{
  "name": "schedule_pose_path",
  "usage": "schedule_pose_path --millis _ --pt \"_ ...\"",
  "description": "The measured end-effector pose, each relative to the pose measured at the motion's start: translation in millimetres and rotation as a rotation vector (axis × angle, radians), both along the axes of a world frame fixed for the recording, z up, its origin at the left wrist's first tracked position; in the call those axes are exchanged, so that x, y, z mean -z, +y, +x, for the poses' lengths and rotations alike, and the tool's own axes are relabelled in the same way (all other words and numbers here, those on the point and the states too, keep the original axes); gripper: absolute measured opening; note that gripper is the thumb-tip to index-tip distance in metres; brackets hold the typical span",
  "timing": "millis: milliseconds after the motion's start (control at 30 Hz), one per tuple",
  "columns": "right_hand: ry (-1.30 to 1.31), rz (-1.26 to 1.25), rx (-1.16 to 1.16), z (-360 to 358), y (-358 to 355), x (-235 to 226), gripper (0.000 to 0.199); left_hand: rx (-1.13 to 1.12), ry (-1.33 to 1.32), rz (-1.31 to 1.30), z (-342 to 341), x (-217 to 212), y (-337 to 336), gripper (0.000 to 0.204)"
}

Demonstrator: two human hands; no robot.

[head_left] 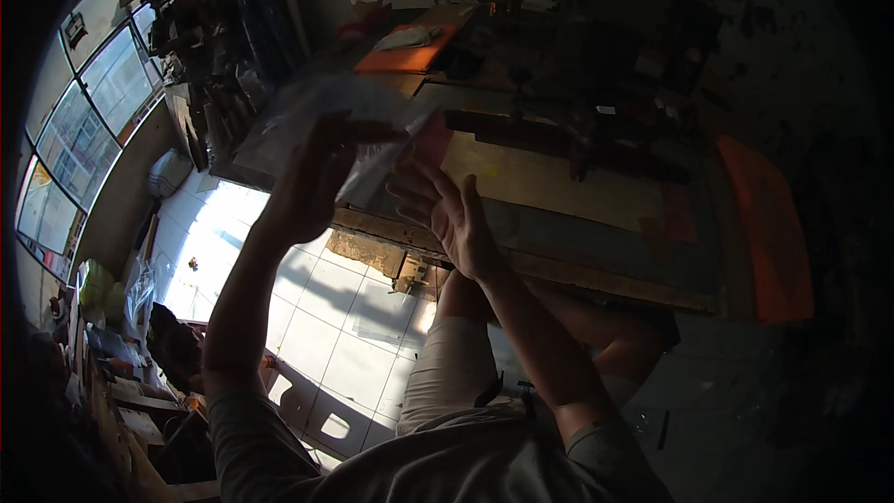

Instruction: The person places small yellow squares of tape onto a sheet of material at marked positions and then covers the sheet with a clear plastic film.

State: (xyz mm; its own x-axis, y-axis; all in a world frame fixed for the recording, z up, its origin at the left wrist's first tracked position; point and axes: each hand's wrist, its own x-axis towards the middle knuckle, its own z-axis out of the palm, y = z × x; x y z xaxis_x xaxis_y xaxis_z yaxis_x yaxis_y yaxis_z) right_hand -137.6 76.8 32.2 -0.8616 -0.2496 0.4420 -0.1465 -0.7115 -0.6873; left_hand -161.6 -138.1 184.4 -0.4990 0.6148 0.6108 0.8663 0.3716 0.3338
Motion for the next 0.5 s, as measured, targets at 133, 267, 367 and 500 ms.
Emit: schedule_pose_path --millis 133,267,367,500 --pt "-0.415 0.215 0.185 127 64 11 0.077 0.466 -0.129 -0.259 74 108 62 0.033" --pt "-0.539 0.322 0.388 197 122 52 0.067 0.630 -0.317 -0.092 112 154 105 0.037" --pt "-0.631 0.325 0.530 225 152 53 0.063 0.407 -0.240 -0.093 112 169 119 0.044" --pt "-0.662 0.426 0.703 241 181 46 0.060 0.125 -0.248 -0.105 109 188 119 0.050"
